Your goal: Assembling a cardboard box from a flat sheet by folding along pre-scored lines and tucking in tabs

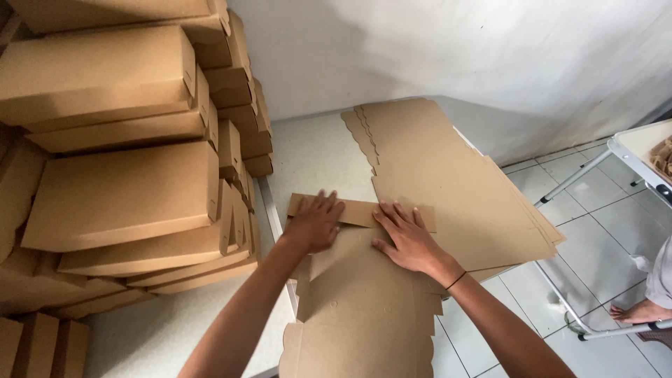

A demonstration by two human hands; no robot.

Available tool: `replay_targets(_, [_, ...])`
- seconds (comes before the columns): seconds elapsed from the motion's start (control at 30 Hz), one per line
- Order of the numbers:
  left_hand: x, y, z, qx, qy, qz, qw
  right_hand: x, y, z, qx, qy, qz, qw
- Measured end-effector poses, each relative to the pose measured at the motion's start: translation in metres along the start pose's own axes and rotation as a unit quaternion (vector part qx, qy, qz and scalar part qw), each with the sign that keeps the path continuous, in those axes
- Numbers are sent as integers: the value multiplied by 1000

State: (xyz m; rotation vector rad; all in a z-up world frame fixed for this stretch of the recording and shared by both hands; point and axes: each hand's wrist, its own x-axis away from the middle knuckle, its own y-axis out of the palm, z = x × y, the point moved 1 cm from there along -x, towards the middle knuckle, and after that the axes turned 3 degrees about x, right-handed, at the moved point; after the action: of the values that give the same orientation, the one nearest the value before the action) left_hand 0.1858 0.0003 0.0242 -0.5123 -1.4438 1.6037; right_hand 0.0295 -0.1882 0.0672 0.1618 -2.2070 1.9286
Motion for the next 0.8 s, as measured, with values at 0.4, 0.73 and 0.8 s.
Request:
replay_targets(0.4, [-15,-2,12,-6,63,-39,997,-27,-14,-22,-14,-32,-37,999])
replay_targets(0.73, [-18,8,2,-18,-3,-40,999,-14,-24,-6,-110,-8,-6,994])
replay_targets(0.8, [-15,8,2,1,-38,-49,998,-10,-23,1,-134,34,-5,990])
